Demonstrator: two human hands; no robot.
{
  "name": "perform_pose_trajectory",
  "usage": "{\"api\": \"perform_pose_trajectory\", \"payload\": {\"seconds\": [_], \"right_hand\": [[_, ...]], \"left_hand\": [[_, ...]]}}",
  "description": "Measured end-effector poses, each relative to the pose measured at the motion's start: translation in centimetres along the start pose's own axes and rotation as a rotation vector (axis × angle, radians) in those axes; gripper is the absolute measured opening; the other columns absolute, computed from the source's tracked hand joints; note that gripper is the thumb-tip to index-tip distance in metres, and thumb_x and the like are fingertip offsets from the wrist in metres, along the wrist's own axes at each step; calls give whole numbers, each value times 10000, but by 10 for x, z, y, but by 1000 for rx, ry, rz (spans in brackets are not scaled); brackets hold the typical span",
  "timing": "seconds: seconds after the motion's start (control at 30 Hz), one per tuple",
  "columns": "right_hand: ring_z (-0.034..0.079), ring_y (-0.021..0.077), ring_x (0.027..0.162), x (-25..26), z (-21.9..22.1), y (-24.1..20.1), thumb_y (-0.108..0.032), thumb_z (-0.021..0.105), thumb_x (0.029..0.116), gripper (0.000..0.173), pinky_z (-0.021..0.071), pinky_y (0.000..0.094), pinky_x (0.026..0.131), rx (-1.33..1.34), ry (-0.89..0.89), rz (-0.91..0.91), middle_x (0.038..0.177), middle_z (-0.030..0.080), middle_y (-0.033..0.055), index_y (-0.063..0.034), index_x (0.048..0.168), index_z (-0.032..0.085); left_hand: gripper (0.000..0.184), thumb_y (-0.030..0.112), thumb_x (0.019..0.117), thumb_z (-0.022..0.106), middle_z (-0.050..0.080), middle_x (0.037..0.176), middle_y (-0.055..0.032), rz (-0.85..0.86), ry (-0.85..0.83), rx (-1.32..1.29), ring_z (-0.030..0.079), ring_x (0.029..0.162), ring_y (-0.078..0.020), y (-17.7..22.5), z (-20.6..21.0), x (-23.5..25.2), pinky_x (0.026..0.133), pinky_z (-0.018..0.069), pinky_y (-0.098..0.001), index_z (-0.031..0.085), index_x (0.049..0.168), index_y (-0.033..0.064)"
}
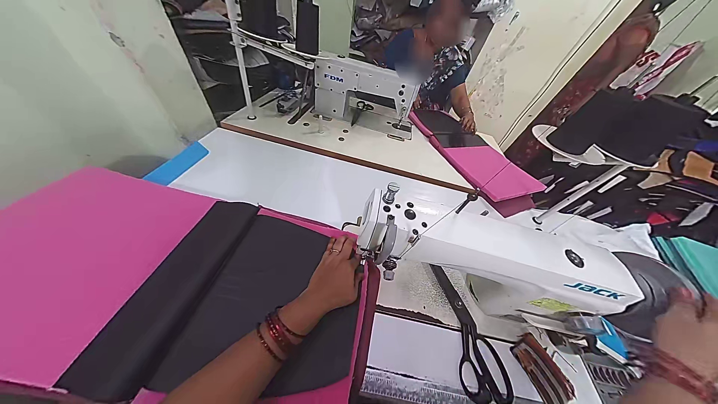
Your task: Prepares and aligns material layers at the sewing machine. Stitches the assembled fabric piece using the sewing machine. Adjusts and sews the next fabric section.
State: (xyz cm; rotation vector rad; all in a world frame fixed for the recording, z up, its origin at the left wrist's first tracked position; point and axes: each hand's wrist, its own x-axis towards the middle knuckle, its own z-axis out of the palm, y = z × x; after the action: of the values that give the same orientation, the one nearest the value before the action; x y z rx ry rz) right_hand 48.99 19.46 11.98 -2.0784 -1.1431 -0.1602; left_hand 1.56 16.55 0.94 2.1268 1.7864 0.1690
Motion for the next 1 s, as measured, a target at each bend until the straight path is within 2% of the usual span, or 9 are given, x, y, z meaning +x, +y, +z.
{"api": "perform_pose_trajectory", "payload": {"seconds": [0.17, 0.23, 0.3, 0.37, 0.43, 0.53, 0.6, 0.7, 1.0], "right_hand": [[529, 486, 1319, -62, 54, 56, -205, 450, 1092, 466, 364, 547, 1146, 270, 191, 127, 1348, 548, 410, 198, 1309, 540], [418, 522, 1404, -66, 62, 65, -191, 516, 1063, 443, 298, 546, 1198, 296, 214, 97, 1440, 456, 426, 194, 1271, 583], [329, 549, 1452, -76, 55, 47, -188, 549, 1037, 467, 258, 513, 1230, 348, 385, 26, 1504, 358, 446, 191, 1308, 568], [421, 517, 1379, -101, 49, 11, -124, 549, 1004, 460, 354, 468, 1173, 427, 482, -148, 1429, 421, 459, 228, 1299, 535], [560, 392, 1258, -151, 61, -35, -104, 553, 961, 409, 443, 426, 1098, 566, 327, -372, 1268, 572, 397, 243, 1176, 564], [670, 373, 1138, -245, 100, -102, -112, 601, 910, 263, 508, 521, 1016, 628, -198, -678, 1159, 720, 212, 51, 1038, 763], [668, 373, 1171, -284, 128, -124, -217, 585, 911, 320, 531, 542, 979, 559, -414, -849, 1226, 735, 115, -63, 1095, 798], [553, 402, 1346, -302, 136, -136, -220, 598, 958, 423, 431, 569, 1105, 411, -732, -824, 1434, 625, 137, -21, 1320, 688], [490, 372, 1414, -302, 125, -142, -280, 513, 1013, 484, 406, 575, 1103, 160, -833, -841, 1526, 549, 107, -38, 1420, 611]], "left_hand": [[492, 353, 1023, 540, 377, 1596, -250, 24, 41, 13, 250, 1534, -426, -4, 4, 3, 1255, 126, -588, 618, 1383, 27], [484, 343, 1019, 553, 382, 1587, -261, 30, 60, 14, 255, 1528, -435, -4, 4, 2, 1252, 137, -586, 618, 1387, 36], [468, 336, 1014, 560, 400, 1580, -255, 29, 84, 18, 266, 1525, -434, -3, 5, 1, 1251, 153, -578, 639, 1363, 36], [472, 345, 1020, 546, 389, 1589, -248, 15, 59, 36, 247, 1535, -425, -2, 3, 2, 1256, 144, -567, 634, 1370, 40], [489, 359, 1026, 533, 363, 1606, -241, -3, 21, 55, 219, 1546, -416, -1, 1, 2, 1262, 126, -559, 611, 1398, 51], [491, 346, 1025, 544, 346, 1621, -230, -7, 20, 29, 201, 1554, -408, -1, 2, 1, 1266, 116, -547, 601, 1411, 48], [478, 321, 1008, 564, 373, 1608, -218, 14, 66, -6, 229, 1545, -400, -5, 5, 1, 1263, 138, -537, 616, 1397, 48], [482, 234, 987, 585, 414, 1589, -206, 76, 130, -85, 280, 1534, -378, -15, 7, -1, 1265, 177, -504, 582, 1411, 5], [305, 163, 979, 610, 579, 1455, -186, 238, 195, -193, 401, 1469, -402, -29, 10, -11, 1238, 215, -580, 727, 1215, 9]]}}
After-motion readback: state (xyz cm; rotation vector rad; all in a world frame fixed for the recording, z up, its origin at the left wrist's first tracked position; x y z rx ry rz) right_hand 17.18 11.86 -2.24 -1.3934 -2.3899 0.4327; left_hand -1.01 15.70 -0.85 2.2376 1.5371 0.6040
